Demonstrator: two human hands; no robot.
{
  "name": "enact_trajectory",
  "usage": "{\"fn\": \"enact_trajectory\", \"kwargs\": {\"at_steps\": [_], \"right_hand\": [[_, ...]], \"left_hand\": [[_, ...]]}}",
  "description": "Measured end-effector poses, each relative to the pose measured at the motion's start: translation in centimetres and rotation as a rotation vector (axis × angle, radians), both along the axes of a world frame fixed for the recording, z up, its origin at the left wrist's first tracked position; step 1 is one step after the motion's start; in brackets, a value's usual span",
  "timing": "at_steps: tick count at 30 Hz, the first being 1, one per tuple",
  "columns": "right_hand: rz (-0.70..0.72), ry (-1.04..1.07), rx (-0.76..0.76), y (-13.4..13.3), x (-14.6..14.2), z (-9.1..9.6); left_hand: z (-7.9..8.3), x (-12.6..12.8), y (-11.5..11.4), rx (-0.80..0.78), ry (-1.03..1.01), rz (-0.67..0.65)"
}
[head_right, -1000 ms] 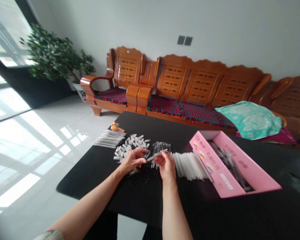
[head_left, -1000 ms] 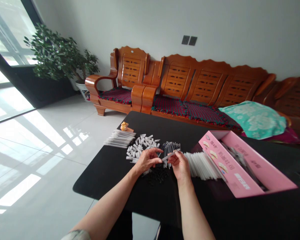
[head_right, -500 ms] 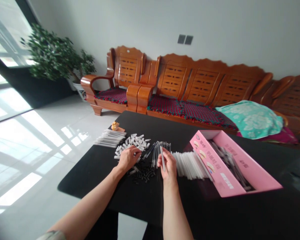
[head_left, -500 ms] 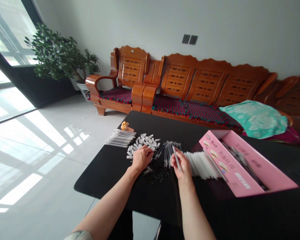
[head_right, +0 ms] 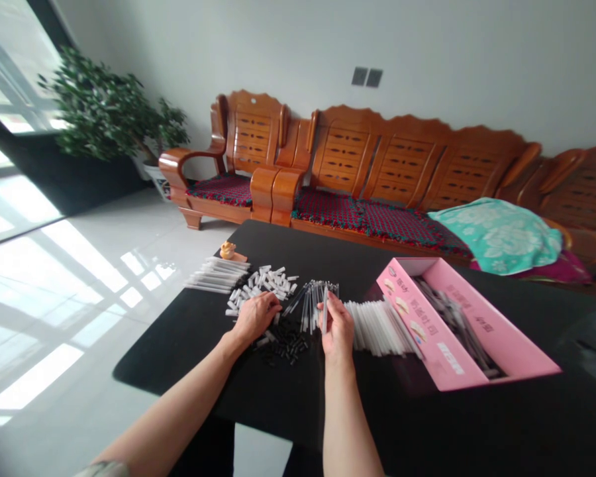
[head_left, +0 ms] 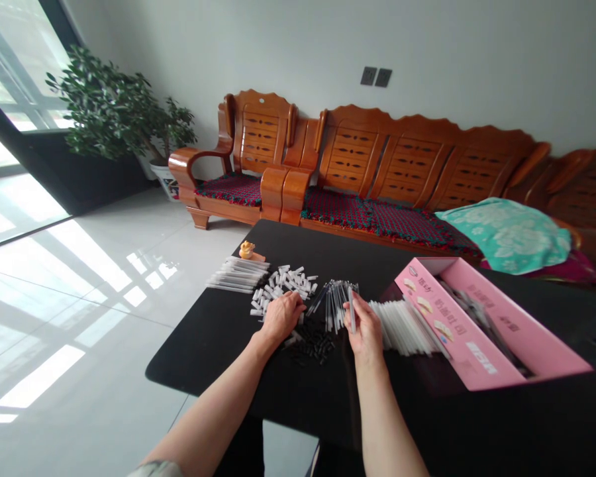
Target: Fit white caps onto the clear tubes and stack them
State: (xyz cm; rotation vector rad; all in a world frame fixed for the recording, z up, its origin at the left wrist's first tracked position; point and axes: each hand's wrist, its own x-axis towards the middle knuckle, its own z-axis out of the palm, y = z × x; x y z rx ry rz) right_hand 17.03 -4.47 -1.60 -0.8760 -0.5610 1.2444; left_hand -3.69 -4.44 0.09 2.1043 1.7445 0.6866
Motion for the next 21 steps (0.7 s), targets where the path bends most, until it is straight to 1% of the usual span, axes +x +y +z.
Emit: {"fn": "enact_trajectory", "kwargs": {"at_steps": [2,4,5,9,11,13,15,21], "right_hand": [[-0.008,0.047,-0.023,0.10,0.15,-0.15],[-0.011,0.101,-0.042,0.21,0.29,-0.24],[-0.009,0.129,-0.047,0.26,0.36,-0.27],[0.020,0.223,-0.061,0.44,0.63,-0.44],[0.017,0.251,-0.075,0.46,0.70,-0.57],[0.014,0.258,-0.074,0.42,0.68,-0.69],[0.027,0.252,-0.052,0.33,0.57,-0.76],[0.094,0.196,0.029,0.01,0.11,-0.45]], "left_hand": [[-0.15,-0.14,0.15,0.028,-0.119,0.027],[-0.29,-0.31,0.34,0.042,-0.306,0.051],[-0.38,-0.38,0.45,0.025,-0.423,0.054],[-0.66,-0.42,0.83,-0.165,-0.935,-0.008],[-0.64,-0.36,0.87,-0.226,-1.122,-0.049],[-0.50,-0.30,0.81,-0.261,-1.229,-0.078],[-0.33,-0.27,0.71,-0.287,-1.285,-0.093],[-0.34,-0.16,0.67,-0.313,-1.345,-0.131]]}}
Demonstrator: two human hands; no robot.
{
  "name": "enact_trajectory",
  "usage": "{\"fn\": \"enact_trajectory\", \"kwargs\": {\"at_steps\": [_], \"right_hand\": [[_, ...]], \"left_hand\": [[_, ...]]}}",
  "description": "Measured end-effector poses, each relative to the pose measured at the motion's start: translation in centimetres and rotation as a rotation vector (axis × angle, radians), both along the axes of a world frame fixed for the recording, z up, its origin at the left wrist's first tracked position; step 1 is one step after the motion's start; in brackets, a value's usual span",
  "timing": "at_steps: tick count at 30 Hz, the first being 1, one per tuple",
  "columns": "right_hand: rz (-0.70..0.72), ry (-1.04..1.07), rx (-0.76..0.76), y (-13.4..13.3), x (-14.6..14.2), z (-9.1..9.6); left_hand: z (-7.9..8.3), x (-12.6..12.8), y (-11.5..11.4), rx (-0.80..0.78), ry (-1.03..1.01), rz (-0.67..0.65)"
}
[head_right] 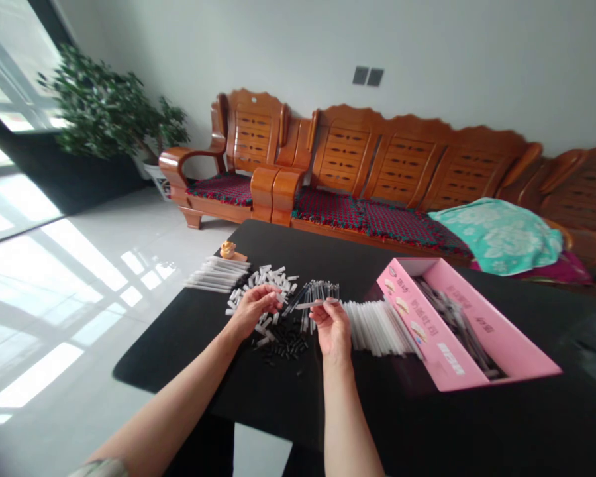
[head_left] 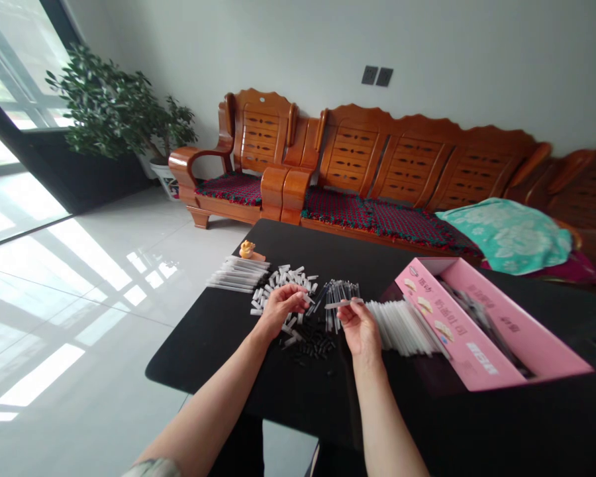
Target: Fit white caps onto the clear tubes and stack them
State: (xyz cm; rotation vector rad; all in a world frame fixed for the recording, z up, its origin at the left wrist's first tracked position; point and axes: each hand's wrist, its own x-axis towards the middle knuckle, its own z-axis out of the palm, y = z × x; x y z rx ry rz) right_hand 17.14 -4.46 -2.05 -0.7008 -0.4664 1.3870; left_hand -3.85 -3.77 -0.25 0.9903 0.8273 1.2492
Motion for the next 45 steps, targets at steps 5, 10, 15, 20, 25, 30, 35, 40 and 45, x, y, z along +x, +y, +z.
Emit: {"fn": "enact_trajectory", "kwargs": {"at_steps": [5,10,15,20,25,30,35,40,45], "right_hand": [[-0.035,-0.010,0.028,0.0,0.1,0.3],[-0.045,-0.012,0.029,0.2,0.3,0.2],[-0.048,-0.012,0.042,0.2,0.4,0.0],[-0.062,-0.015,0.038,0.3,0.5,-0.1],[-0.059,-0.017,0.047,0.3,0.6,-0.1],[-0.054,-0.016,0.053,0.4,0.6,-0.3],[-0.072,-0.010,0.054,0.5,0.8,-0.6],[-0.093,-0.019,0.066,0.5,0.6,-0.4],[-0.076,-0.061,0.075,0.2,0.1,0.3]], "left_hand": [[-0.8,-0.2,0.4,0.057,0.254,0.129],[-1.3,-0.6,0.4,0.222,0.800,0.340],[0.1,-0.3,-0.6,0.487,0.936,0.184],[1.4,1.2,-2.3,0.728,0.855,-0.406],[1.1,3.1,-4.1,0.903,0.957,-0.650],[1.0,3.6,-4.6,0.985,1.001,-0.670],[1.2,2.2,-2.5,0.577,0.666,-0.319],[0.2,0.1,-0.3,0.143,0.236,-0.128],[-0.4,0.0,-0.3,0.077,0.068,-0.109]]}}
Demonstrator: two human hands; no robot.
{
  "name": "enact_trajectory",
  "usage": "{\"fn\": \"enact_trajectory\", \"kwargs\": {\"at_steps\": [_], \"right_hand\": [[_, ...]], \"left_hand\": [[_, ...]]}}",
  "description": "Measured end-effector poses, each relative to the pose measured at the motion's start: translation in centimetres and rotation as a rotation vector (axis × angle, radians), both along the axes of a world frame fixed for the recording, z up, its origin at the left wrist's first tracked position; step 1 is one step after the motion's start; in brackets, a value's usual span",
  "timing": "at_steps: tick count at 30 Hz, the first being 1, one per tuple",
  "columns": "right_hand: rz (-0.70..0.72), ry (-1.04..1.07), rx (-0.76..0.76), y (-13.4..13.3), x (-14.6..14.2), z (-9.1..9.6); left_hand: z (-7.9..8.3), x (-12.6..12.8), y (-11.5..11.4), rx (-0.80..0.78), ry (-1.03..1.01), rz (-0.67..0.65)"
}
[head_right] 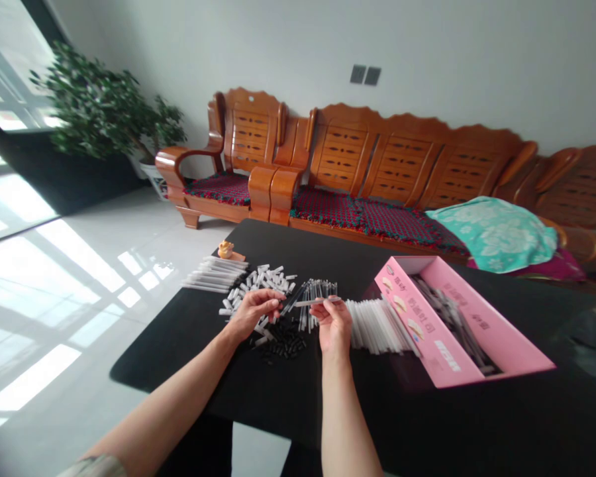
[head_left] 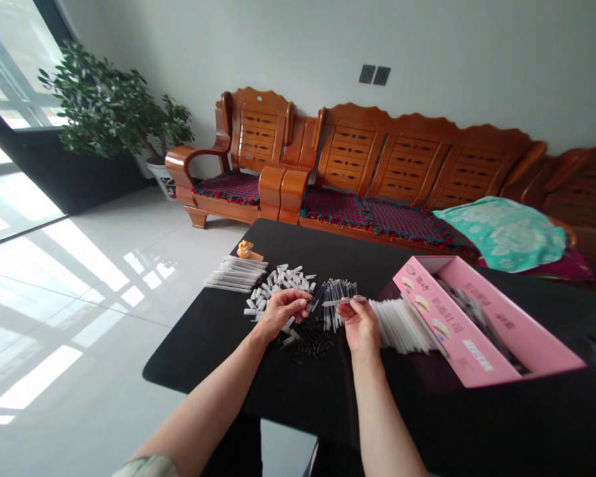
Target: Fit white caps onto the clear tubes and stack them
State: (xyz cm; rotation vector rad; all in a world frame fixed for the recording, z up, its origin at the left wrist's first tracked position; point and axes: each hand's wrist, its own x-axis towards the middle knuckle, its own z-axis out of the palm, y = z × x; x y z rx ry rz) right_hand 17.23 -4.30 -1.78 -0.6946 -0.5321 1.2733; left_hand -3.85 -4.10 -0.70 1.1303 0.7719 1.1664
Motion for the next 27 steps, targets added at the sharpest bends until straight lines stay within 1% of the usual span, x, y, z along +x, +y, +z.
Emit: {"fn": "enact_trajectory", "kwargs": {"at_steps": [9,17,22,27], "right_hand": [[0.028,-0.034,0.009,-0.29,-0.71,0.46],[0.019,-0.023,0.006,-0.29,-0.60,0.29],[0.024,-0.027,0.006,-0.24,-0.53,0.19],[0.031,-0.038,0.002,-0.23,-0.64,0.31]], "left_hand": [[0.35,0.52,-0.40,-0.027,-0.046,-0.065],[0.39,0.38,-0.46,-0.040,-0.026,-0.071],[-0.05,0.55,-0.29,-0.064,-0.099,-0.057],[-0.18,0.76,-0.37,-0.076,-0.116,-0.045]]}}
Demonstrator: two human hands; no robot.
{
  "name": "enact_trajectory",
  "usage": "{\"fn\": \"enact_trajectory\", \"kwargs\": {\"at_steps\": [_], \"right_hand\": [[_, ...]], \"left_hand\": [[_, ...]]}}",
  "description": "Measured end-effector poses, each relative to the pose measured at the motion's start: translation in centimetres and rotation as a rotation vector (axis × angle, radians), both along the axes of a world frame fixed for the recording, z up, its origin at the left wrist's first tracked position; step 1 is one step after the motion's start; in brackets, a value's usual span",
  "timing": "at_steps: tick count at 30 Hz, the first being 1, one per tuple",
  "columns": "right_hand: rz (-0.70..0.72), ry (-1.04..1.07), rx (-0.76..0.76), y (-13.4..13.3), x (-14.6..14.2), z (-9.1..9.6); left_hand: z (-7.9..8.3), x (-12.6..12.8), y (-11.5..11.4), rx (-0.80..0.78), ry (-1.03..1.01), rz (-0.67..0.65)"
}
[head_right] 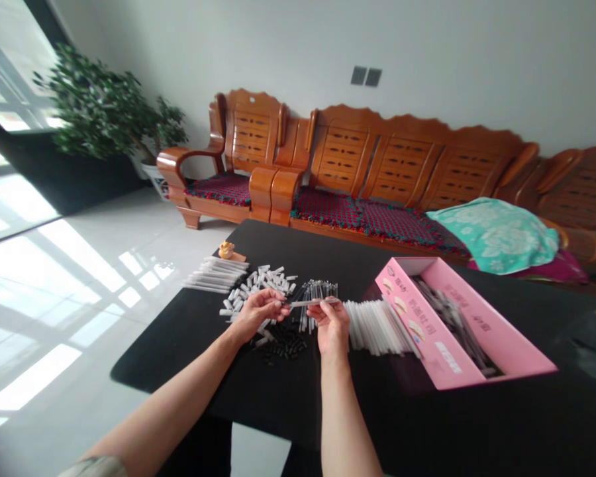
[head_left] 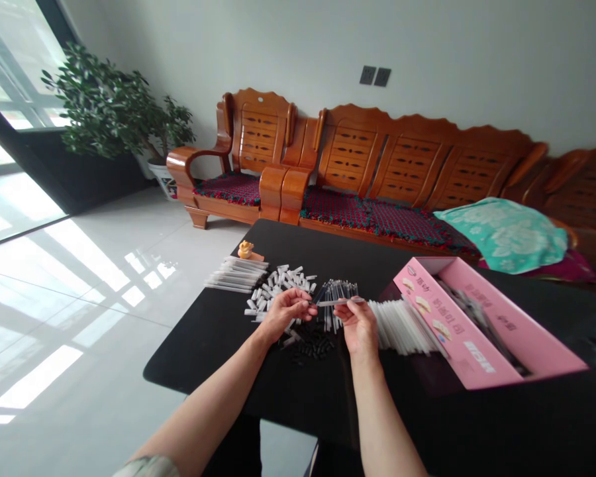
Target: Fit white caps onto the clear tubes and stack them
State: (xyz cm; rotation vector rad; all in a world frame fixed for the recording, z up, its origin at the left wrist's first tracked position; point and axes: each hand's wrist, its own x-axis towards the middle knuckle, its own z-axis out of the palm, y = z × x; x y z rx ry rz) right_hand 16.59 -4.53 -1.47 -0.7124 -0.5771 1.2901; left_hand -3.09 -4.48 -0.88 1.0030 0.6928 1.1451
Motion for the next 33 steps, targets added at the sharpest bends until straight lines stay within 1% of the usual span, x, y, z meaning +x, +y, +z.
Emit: {"fn": "enact_trajectory", "kwargs": {"at_steps": [14,22,33], "right_hand": [[0.004,-0.037,-0.012,-0.13,-0.37,0.29],[0.002,-0.052,-0.010,-0.29,-0.50,0.40],[-0.003,-0.069,-0.014,-0.20,-0.52,0.41]], "left_hand": [[0.11,0.39,-0.33,-0.007,0.003,-0.034],[-0.10,0.59,-0.21,-0.014,0.004,-0.011],[-0.38,0.62,-0.16,0.027,0.013,0.006]]}}
